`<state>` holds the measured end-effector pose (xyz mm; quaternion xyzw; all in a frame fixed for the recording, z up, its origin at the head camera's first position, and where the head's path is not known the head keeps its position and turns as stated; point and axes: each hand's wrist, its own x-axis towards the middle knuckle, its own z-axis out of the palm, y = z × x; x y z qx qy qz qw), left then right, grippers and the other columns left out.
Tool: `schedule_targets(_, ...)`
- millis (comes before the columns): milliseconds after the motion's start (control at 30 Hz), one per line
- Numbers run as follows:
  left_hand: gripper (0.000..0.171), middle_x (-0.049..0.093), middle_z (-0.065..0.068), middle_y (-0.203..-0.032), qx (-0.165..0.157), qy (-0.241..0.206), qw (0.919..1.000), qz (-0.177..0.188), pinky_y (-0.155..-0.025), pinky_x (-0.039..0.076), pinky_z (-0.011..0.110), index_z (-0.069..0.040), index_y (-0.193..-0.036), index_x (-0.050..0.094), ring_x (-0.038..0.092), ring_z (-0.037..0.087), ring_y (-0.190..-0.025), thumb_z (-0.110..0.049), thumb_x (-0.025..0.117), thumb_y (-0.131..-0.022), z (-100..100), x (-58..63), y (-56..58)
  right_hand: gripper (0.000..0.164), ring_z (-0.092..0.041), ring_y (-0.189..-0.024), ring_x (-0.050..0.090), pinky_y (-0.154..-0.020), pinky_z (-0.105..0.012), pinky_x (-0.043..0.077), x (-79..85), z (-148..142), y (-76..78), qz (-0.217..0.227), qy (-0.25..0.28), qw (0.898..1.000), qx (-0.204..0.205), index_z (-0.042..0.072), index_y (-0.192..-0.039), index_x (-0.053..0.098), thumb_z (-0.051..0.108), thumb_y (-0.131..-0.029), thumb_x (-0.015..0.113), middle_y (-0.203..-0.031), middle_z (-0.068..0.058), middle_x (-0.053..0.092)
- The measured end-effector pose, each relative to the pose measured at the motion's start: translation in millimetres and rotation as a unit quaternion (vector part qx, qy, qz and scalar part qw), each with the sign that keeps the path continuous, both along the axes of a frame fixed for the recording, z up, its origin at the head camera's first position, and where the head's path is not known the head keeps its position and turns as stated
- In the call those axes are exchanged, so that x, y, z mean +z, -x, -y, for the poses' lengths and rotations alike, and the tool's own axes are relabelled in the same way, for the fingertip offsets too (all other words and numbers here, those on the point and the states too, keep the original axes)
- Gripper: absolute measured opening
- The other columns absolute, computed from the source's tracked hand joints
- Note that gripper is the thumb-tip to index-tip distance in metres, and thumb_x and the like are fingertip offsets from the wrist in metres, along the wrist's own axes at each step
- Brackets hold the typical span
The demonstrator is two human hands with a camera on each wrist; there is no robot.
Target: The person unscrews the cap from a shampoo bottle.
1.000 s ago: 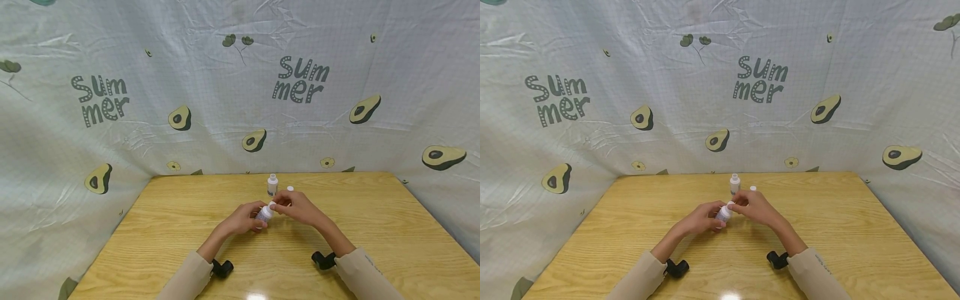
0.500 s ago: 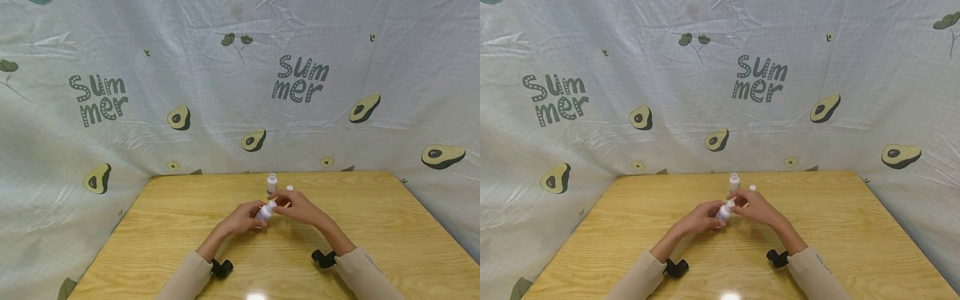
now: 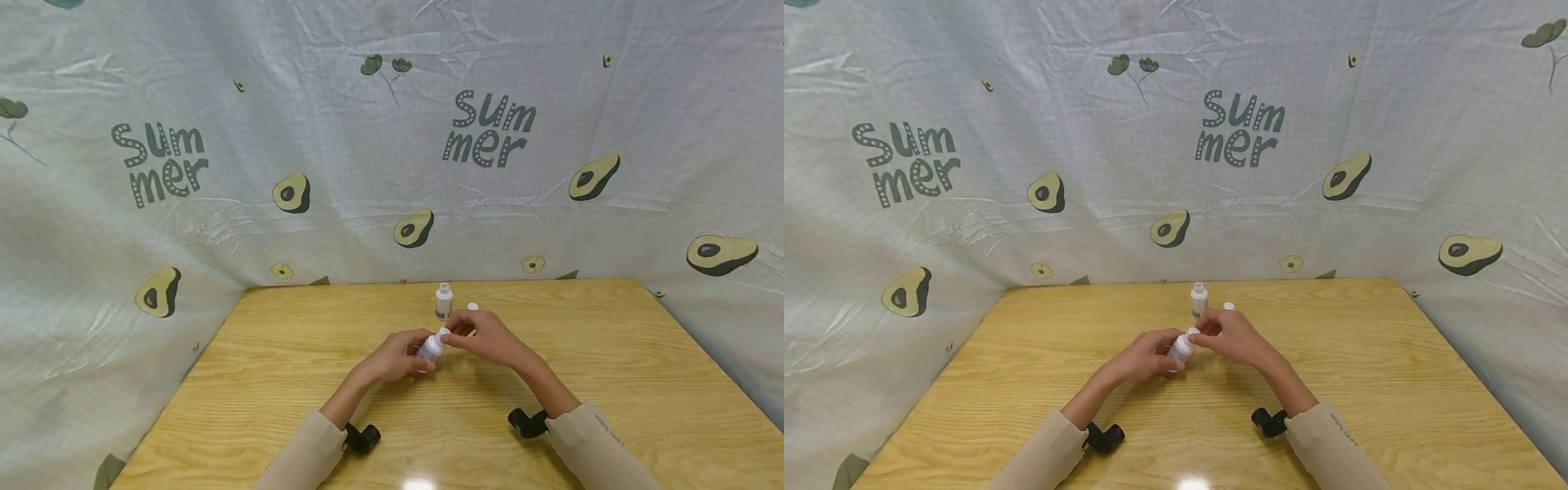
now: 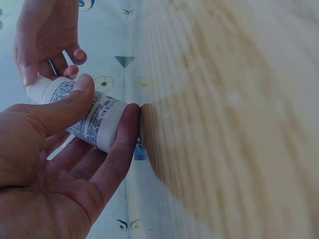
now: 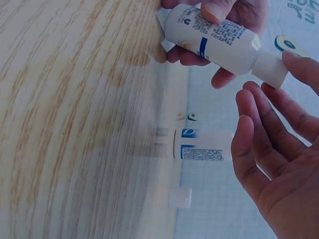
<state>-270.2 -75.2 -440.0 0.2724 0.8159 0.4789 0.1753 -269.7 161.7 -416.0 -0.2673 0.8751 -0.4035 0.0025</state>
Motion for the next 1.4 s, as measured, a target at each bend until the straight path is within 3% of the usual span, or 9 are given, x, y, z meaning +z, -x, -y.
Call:
schedule_targets(367,0.039,0.067,0.018,-0.125,-0.004,-0.002,1.0,-0.001,-0.076,0.065,0.037,-0.008,-0.135,0.062,0.071,0.03,-0.109,-0.005,0.07,-0.097,-0.4,-1.3,0.4,0.024,-0.012,-0.086,0.065,-0.075,-0.025,0.056,-3.1,-4.5,2.3,-0.01,0.01,0.999,0.04,0.007,-0.117,0.071,0.02,-0.097,0.072,-0.097,-0.006,0.072)
schedule_targets(533,0.037,0.068,0.017,-0.123,-0.005,0.0,1.0,-0.001,-0.076,0.065,0.037,-0.008,-0.134,0.062,0.072,0.028,-0.108,-0.006,0.07,-0.098,0.1,-1.3,0.0,0.036,-0.011,-0.087,0.065,-0.076,-0.025,0.056,-2.0,-3.5,1.1,-0.007,0.002,1.0,0.027,0.003,-0.126,0.069,0.026,-0.098,0.072,-0.098,-0.005,0.072)
schedule_targets(867,0.037,0.068,0.017,-0.124,-0.006,0.002,1.0,-0.006,-0.076,0.065,0.036,-0.009,-0.134,0.063,0.072,0.028,-0.108,-0.006,0.07,-0.098,-0.5,-1.8,0.5,0.021,-0.01,-0.085,0.064,-0.077,-0.025,0.055,-0.7,-0.3,0.4,0.0,0.002,1.0,-0.01,0.011,-0.107,0.074,0.03,-0.098,0.072,-0.095,0.001,0.072)
schedule_targets(1400,0.036,0.068,0.016,-0.122,-0.007,0.0,1.0,-0.006,-0.077,0.065,0.038,-0.008,-0.132,0.063,0.071,0.027,-0.107,-0.004,0.07,-0.097,-1.0,-1.7,1.3,0.024,-0.011,-0.087,0.064,-0.076,-0.023,0.057,0.1,-4.4,0.5,-0.008,0.005,0.999,0.039,0.006,-0.117,0.071,0.021,-0.098,0.071,-0.099,-0.006,0.071)
